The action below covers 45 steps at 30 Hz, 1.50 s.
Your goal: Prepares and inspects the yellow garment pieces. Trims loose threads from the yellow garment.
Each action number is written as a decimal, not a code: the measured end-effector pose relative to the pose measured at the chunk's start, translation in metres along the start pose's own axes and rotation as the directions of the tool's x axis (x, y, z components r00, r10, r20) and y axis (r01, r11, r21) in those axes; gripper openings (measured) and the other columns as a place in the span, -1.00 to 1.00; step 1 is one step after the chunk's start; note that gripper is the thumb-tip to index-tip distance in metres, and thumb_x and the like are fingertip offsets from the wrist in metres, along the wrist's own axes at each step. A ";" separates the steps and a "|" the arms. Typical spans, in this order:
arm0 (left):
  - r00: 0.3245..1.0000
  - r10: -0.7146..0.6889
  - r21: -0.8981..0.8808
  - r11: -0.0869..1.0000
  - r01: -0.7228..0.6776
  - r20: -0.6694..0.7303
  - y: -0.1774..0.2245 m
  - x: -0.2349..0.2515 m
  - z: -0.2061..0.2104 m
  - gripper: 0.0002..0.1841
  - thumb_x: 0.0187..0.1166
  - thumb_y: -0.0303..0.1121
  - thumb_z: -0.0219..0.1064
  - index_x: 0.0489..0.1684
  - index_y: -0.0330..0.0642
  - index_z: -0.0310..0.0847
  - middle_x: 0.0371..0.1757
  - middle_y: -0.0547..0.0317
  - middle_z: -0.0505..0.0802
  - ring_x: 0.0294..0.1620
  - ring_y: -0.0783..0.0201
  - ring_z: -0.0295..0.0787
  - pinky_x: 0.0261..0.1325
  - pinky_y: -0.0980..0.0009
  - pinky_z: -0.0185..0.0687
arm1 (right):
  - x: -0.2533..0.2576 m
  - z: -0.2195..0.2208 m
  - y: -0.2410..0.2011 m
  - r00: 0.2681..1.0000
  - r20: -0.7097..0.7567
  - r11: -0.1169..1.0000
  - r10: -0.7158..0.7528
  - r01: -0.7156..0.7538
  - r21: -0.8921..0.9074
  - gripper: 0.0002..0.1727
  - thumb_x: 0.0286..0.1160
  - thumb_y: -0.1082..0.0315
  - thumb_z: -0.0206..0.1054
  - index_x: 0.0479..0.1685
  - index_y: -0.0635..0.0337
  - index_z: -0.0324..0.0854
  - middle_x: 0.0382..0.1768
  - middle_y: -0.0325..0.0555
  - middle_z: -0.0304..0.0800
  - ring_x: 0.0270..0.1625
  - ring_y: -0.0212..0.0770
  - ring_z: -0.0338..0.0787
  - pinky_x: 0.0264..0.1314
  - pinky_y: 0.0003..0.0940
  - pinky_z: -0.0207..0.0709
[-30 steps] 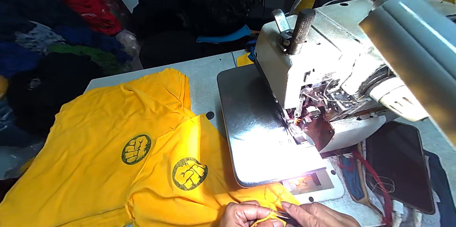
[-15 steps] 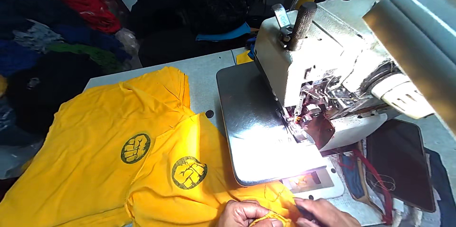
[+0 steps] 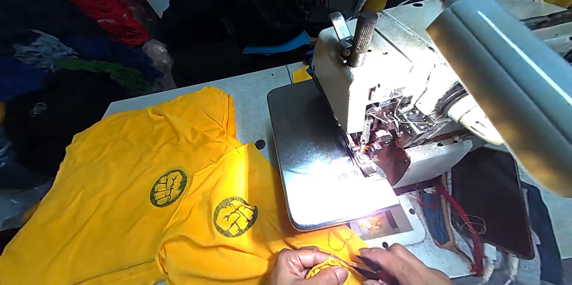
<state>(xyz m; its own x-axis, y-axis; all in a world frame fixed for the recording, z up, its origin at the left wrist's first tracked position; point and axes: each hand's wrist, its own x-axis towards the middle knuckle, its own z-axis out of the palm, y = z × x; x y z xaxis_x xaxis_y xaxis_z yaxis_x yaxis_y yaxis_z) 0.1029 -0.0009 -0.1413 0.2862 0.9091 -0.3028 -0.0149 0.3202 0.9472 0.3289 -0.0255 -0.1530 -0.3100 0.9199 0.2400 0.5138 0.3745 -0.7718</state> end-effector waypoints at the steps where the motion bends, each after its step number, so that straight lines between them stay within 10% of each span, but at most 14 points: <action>1: 1.000 -0.001 -0.002 1.000 0.001 -0.003 0.000 0.000 0.000 -0.91 0.41 -0.58 0.45 -0.34 -0.28 0.90 -0.35 0.27 0.90 -0.29 0.54 0.79 -0.14 0.53 0.73 | -0.001 0.000 0.000 0.999 0.006 0.999 -0.041 0.041 -0.035 -0.67 0.69 0.24 0.33 0.23 0.28 0.72 -0.34 0.15 0.70 -0.41 -0.07 0.71 -0.43 -0.27 0.60; 21: 0.999 -0.047 -0.010 0.999 0.047 0.004 0.000 0.001 -0.001 -0.91 0.38 -0.55 0.48 -0.49 -0.21 0.86 -0.48 0.36 0.82 -0.43 0.58 0.71 -0.30 0.58 0.64 | -0.002 0.014 0.019 0.959 -0.070 0.950 -0.275 0.260 -0.171 -0.74 0.68 0.27 0.35 0.18 0.19 0.71 -0.25 0.03 0.79 -0.22 -0.10 0.77 -0.14 -0.40 0.64; 45: 0.998 -0.053 0.007 0.999 0.053 0.019 0.002 0.001 -0.003 -0.90 0.44 -0.56 0.42 -0.38 -0.24 0.88 -0.41 0.32 0.88 -0.36 0.57 0.76 -0.22 0.56 0.69 | -0.008 0.015 0.019 0.971 -0.084 0.972 -0.225 0.218 -0.083 -0.71 0.69 0.32 0.33 0.20 0.30 0.73 -0.28 0.09 0.83 -0.23 -0.14 0.83 -0.12 -0.43 0.69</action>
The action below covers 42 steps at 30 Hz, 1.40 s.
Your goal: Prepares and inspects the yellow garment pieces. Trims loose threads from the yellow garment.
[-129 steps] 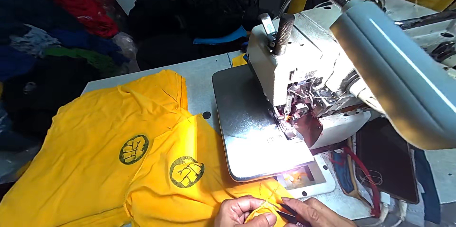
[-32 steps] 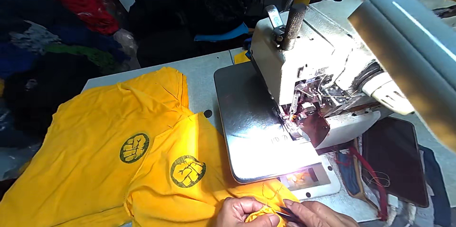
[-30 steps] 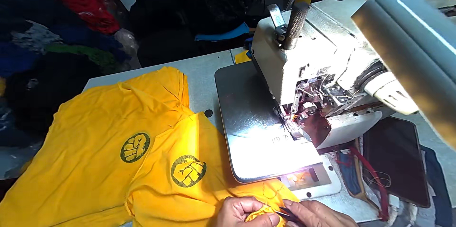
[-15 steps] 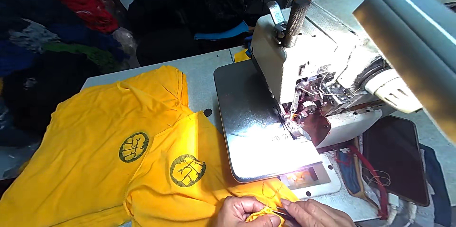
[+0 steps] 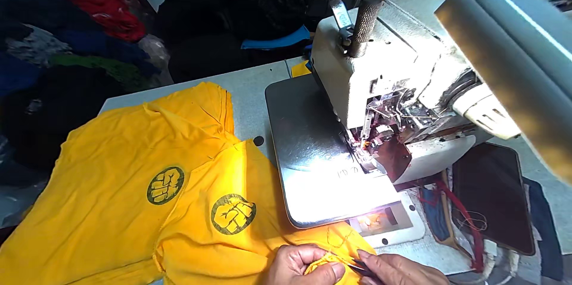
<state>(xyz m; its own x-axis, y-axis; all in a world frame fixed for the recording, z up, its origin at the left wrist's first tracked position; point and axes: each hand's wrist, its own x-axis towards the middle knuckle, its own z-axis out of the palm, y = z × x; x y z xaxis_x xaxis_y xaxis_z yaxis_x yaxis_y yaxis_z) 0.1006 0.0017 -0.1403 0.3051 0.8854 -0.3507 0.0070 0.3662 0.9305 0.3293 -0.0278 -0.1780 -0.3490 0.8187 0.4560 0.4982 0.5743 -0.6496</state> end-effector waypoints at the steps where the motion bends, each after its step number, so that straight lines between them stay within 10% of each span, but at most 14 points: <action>1: 1.000 0.002 -0.002 1.000 -0.002 0.001 0.000 0.000 0.000 -0.90 0.44 -0.57 0.43 -0.39 -0.24 0.88 -0.41 0.32 0.88 -0.36 0.57 0.76 -0.22 0.56 0.69 | 0.001 0.001 0.000 1.000 -0.003 1.000 -0.001 0.001 -0.002 -0.71 0.69 0.32 0.34 0.21 0.30 0.73 -0.28 0.08 0.83 -0.23 -0.15 0.83 -0.12 -0.43 0.69; 42: 0.996 -0.080 -0.068 0.995 0.078 -0.031 0.012 0.001 0.003 -0.85 0.44 -0.57 0.41 -0.46 -0.14 0.86 -0.47 0.38 0.87 -0.42 0.60 0.75 -0.29 0.61 0.66 | 0.004 0.003 -0.002 1.000 -0.021 0.998 -0.013 0.012 -0.063 -0.74 0.69 0.30 0.33 0.17 0.26 0.74 -0.30 0.04 0.82 -0.26 -0.14 0.81 -0.17 -0.42 0.66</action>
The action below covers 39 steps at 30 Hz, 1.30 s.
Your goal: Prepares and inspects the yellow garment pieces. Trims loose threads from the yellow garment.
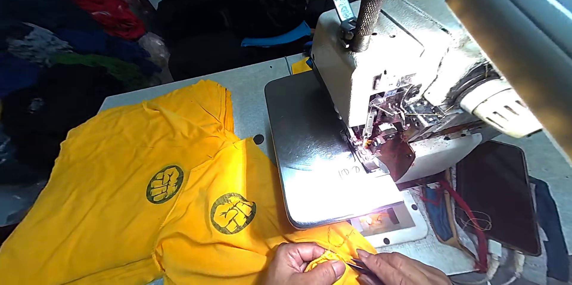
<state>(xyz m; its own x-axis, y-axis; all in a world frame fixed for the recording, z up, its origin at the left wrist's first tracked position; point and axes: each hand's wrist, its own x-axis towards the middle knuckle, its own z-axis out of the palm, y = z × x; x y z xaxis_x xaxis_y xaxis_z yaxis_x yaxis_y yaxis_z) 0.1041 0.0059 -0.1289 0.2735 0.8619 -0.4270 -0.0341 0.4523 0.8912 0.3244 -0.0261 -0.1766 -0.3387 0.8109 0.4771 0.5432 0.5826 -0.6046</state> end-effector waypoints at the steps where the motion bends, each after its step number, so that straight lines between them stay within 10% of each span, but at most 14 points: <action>1: 1.000 -0.003 0.000 1.000 0.003 0.004 0.000 0.000 0.000 -0.86 0.44 -0.57 0.42 -0.45 -0.14 0.86 -0.46 0.38 0.87 -0.42 0.60 0.76 -0.28 0.61 0.67 | 0.000 0.000 0.000 1.000 -0.001 1.000 -0.001 0.001 -0.003 -0.73 0.70 0.30 0.32 0.17 0.26 0.73 -0.30 0.03 0.82 -0.26 -0.15 0.81 -0.16 -0.43 0.66; 11: 0.995 0.084 0.030 0.996 -0.085 0.055 -0.015 0.002 -0.006 -0.91 0.42 -0.56 0.44 -0.42 -0.22 0.86 -0.46 0.34 0.86 -0.43 0.58 0.74 -0.29 0.57 0.67 | 0.001 0.010 0.001 0.998 -0.046 0.998 -0.042 0.044 0.053 -0.73 0.75 0.33 0.24 0.17 0.33 0.70 -0.29 0.06 0.81 -0.24 -0.17 0.82 -0.11 -0.48 0.67; 19: 0.990 0.094 0.010 0.995 -0.096 0.103 -0.013 0.001 -0.006 -0.88 0.34 -0.61 0.51 -0.23 -0.30 0.86 -0.30 0.23 0.94 -0.28 0.48 0.87 -0.10 0.48 0.81 | 0.013 -0.015 -0.008 0.939 0.181 0.917 0.292 -0.329 0.224 -0.72 0.43 0.30 0.55 -0.07 0.37 0.80 -0.33 0.11 0.88 -0.42 -0.24 0.74 -0.35 -0.40 0.60; 25: 0.994 0.082 0.028 0.996 -0.085 0.077 -0.011 0.000 -0.005 -0.92 0.41 -0.57 0.45 -0.35 -0.25 0.87 -0.43 0.29 0.90 -0.39 0.55 0.80 -0.24 0.54 0.73 | 0.019 -0.020 -0.010 0.886 0.295 0.846 0.357 -0.441 0.299 -0.69 0.56 0.27 0.45 -0.19 0.45 0.70 -0.49 0.10 0.73 -0.46 -0.26 0.63 -0.36 -0.40 0.50; 29: 0.999 0.006 0.033 0.999 -0.007 0.037 -0.008 0.001 -0.002 -0.89 0.47 -0.51 0.42 -0.44 -0.21 0.84 -0.54 0.29 0.85 -0.51 0.52 0.75 -0.36 0.52 0.69 | 0.013 -0.013 -0.013 0.939 0.182 0.935 0.293 -0.321 0.149 -0.60 0.65 0.12 0.38 0.15 0.32 0.63 -0.36 0.12 0.70 -0.45 -0.10 0.68 -0.46 -0.23 0.57; 39: 0.999 -0.011 0.010 1.000 0.011 0.041 -0.009 0.003 -0.004 -0.81 0.49 -0.50 0.35 -0.54 -0.15 0.79 -0.61 0.37 0.78 -0.58 0.56 0.66 -0.44 0.55 0.58 | 0.000 -0.006 -0.006 0.987 0.071 0.986 0.147 -0.152 0.070 -0.70 0.65 0.27 0.37 0.12 0.32 0.74 -0.34 0.12 0.77 -0.36 -0.13 0.76 -0.34 -0.38 0.64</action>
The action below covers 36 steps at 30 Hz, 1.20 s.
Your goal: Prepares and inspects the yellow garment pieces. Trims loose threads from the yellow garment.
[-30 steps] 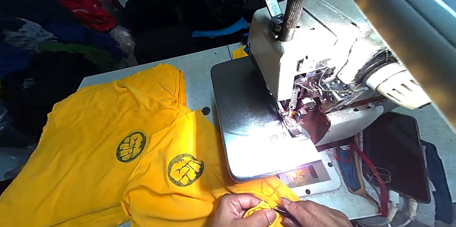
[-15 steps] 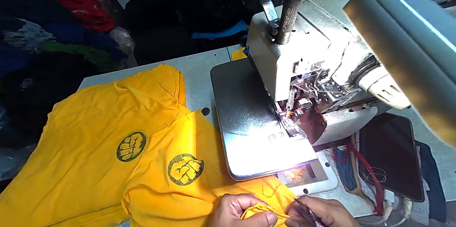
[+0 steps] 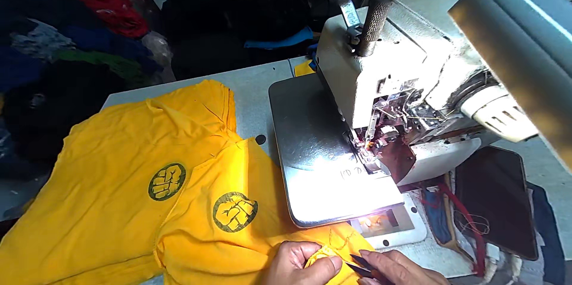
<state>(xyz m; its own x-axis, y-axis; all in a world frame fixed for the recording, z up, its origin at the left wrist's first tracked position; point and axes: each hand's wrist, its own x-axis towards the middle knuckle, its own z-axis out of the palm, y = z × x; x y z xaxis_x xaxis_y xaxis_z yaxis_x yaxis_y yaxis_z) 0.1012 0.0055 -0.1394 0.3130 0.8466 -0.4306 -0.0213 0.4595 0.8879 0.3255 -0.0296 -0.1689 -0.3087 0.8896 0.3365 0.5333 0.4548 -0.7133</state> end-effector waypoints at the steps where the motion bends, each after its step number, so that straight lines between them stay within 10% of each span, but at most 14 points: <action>1: 1.000 0.001 0.001 1.000 -0.001 0.005 0.000 0.000 0.000 -0.81 0.50 -0.49 0.35 -0.54 -0.16 0.79 -0.61 0.36 0.78 -0.58 0.56 0.67 -0.44 0.55 0.59 | 0.000 0.001 0.000 1.000 -0.002 1.000 -0.001 0.001 0.003 -0.71 0.66 0.27 0.37 0.13 0.32 0.73 -0.33 0.12 0.78 -0.35 -0.13 0.77 -0.33 -0.38 0.64; 36: 1.000 0.018 0.036 0.999 -0.019 0.013 -0.001 0.001 -0.002 -0.81 0.47 -0.50 0.39 -0.58 -0.14 0.77 -0.62 0.39 0.76 -0.59 0.58 0.64 -0.44 0.56 0.55 | 0.005 0.010 0.007 0.990 -0.057 0.991 -0.130 0.127 -0.049 -0.73 0.70 0.27 0.33 0.12 0.30 0.70 -0.32 0.05 0.79 -0.28 -0.14 0.79 -0.20 -0.43 0.66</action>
<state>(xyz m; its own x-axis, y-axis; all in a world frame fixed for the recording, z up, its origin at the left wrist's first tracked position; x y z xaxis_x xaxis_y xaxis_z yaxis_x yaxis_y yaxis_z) 0.0997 0.0063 -0.1411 0.3250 0.8513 -0.4120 0.0073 0.4333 0.9012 0.3197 -0.0229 -0.1785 -0.3295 0.8241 0.4608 0.5277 0.5654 -0.6339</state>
